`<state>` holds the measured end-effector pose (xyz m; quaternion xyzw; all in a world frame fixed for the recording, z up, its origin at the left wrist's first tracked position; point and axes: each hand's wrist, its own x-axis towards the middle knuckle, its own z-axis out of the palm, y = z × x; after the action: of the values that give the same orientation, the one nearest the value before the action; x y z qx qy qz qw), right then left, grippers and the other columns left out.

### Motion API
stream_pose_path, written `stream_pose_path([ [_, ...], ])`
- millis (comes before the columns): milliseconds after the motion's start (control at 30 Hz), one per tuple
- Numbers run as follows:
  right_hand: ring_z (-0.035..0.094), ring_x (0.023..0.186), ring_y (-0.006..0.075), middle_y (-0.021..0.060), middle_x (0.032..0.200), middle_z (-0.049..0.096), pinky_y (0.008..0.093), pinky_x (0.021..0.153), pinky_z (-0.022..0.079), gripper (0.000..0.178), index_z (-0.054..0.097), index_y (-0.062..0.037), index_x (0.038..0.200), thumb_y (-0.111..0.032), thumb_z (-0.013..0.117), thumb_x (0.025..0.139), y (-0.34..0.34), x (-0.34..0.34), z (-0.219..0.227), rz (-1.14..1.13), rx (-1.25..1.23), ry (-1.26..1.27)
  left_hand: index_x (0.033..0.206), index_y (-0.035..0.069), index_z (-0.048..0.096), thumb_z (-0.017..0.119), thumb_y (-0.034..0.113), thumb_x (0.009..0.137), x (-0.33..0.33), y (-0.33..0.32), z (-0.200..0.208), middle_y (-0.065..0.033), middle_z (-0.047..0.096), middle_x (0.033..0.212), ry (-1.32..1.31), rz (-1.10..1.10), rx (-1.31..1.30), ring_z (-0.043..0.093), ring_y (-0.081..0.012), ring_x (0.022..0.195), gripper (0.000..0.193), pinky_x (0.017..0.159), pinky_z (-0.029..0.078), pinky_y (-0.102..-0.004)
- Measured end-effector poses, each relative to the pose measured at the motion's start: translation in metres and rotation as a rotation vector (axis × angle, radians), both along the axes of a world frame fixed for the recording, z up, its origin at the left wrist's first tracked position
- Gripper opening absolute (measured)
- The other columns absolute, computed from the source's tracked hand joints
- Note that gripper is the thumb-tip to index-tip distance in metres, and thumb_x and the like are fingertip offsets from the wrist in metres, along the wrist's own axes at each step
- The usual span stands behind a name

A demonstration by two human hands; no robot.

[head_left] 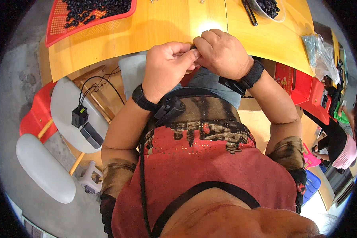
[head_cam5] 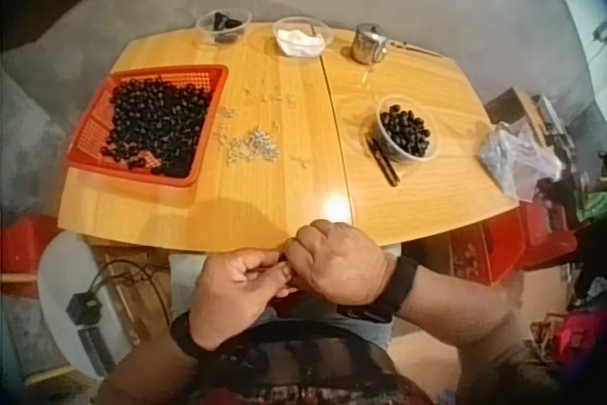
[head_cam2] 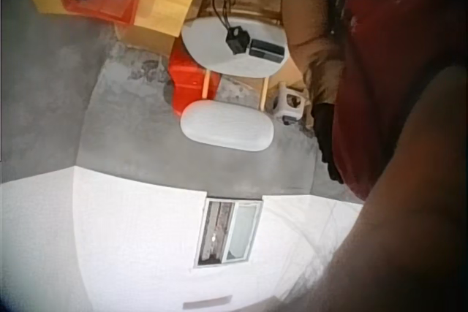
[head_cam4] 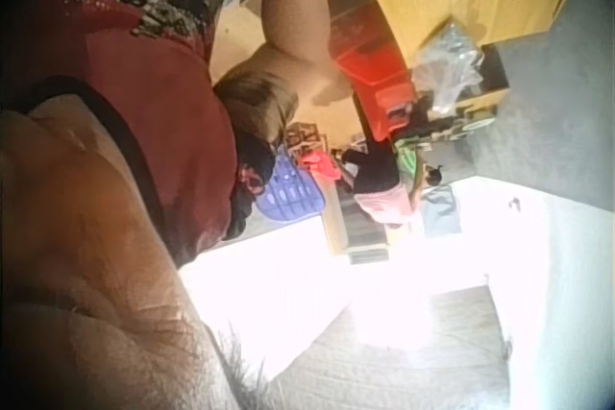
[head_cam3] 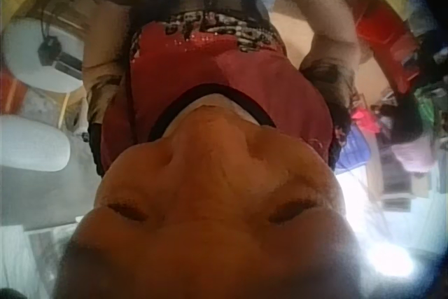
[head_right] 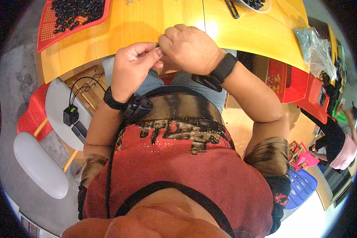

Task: The person sorts small black plastic parts and silver screws by hand, placing them into separate containers on a table.

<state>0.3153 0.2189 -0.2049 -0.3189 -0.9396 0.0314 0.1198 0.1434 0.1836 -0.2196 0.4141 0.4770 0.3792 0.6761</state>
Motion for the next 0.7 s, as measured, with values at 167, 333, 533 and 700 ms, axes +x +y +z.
stream_pose_path([
  [167,0.054,0.070,0.0268,0.0084,0.073,0.051,0.0362,0.060,0.047,0.030,0.055,-0.0037,0.084,-0.018,0.069,0.062,0.004,0.003,0.004,0.092,-0.059,0.002,0.093,-0.008,0.063,0.063,0.010,0.083,0.002,-0.002,-0.001,-0.0085,0.066,0.076,-0.044,0.040,-0.008,0.061,-0.0088,0.063,0.021,0.058,0.051,-0.0195],
  [333,0.054,0.069,0.0267,0.0087,0.072,0.051,0.0362,0.059,0.046,0.026,0.053,-0.0044,0.079,-0.019,0.068,0.063,0.003,-0.005,0.004,0.089,-0.066,-0.033,0.091,-0.008,0.064,0.062,0.007,0.083,-0.002,0.000,0.002,-0.0080,0.066,0.076,-0.031,0.027,-0.031,0.062,-0.0096,0.064,0.017,0.058,0.051,-0.0194],
  [533,0.056,0.067,0.0256,0.0080,0.071,0.053,0.0351,0.058,0.048,0.024,0.054,-0.0053,0.076,-0.023,0.065,0.064,0.001,-0.014,-0.006,0.063,-0.025,-0.030,0.097,-0.008,0.062,0.059,0.009,0.086,-0.008,-0.002,-0.003,-0.0073,0.065,0.083,0.006,0.030,-0.036,0.061,-0.0116,0.067,0.021,0.062,0.050,-0.0213],
  [700,0.058,0.067,0.0247,0.0072,0.072,0.055,0.0340,0.057,0.049,0.024,0.054,-0.0065,0.074,-0.026,0.065,0.065,0.002,-0.016,-0.003,0.017,0.068,-0.001,0.095,-0.008,0.063,0.061,0.007,0.084,-0.009,-0.001,-0.002,-0.0096,0.066,0.079,-0.110,0.097,-0.006,0.063,-0.0114,0.066,0.018,0.059,0.052,-0.0198],
])
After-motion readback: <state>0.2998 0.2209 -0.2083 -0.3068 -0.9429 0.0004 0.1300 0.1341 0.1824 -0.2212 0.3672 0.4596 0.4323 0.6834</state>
